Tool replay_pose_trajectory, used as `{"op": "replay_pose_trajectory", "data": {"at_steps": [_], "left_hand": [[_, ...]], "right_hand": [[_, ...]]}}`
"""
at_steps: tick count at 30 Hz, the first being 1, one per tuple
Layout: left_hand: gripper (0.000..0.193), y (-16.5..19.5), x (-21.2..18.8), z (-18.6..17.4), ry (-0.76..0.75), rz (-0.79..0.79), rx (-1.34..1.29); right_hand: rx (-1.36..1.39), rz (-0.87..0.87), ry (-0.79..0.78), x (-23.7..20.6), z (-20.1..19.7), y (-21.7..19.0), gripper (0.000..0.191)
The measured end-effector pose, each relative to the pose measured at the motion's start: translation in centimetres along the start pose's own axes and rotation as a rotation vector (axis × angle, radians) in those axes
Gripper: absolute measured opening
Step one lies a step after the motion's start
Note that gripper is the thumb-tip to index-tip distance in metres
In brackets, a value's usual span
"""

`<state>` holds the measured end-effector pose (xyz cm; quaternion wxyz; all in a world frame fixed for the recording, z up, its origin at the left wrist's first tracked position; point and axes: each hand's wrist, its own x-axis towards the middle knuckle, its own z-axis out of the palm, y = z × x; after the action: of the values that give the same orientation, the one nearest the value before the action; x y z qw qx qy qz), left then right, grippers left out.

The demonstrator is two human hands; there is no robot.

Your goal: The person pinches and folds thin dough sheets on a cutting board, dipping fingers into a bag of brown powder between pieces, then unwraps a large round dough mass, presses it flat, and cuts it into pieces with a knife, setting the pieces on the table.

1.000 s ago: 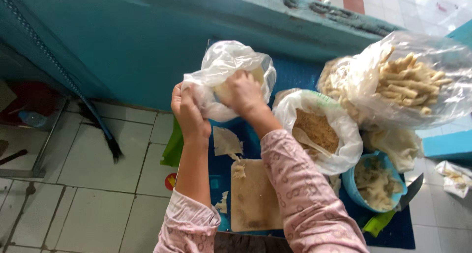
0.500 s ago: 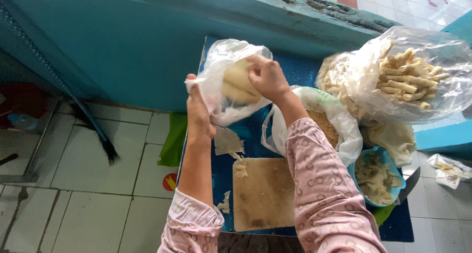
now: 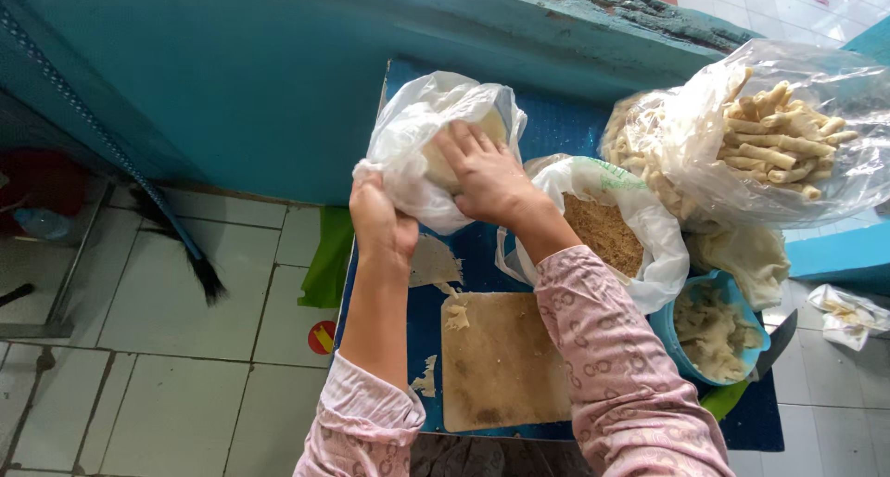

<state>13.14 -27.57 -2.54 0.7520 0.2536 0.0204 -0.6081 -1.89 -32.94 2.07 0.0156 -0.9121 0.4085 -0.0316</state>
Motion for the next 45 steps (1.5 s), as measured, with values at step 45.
{"op": "replay_pose_trajectory", "data": {"at_steps": [45], "left_hand": [[0.05,-1.5,0.8,-0.1,-0.17,-0.234,0.185]], "right_hand": [[0.187,0.105,0.376,0.7,1.6,-0.3,0.062]]}}
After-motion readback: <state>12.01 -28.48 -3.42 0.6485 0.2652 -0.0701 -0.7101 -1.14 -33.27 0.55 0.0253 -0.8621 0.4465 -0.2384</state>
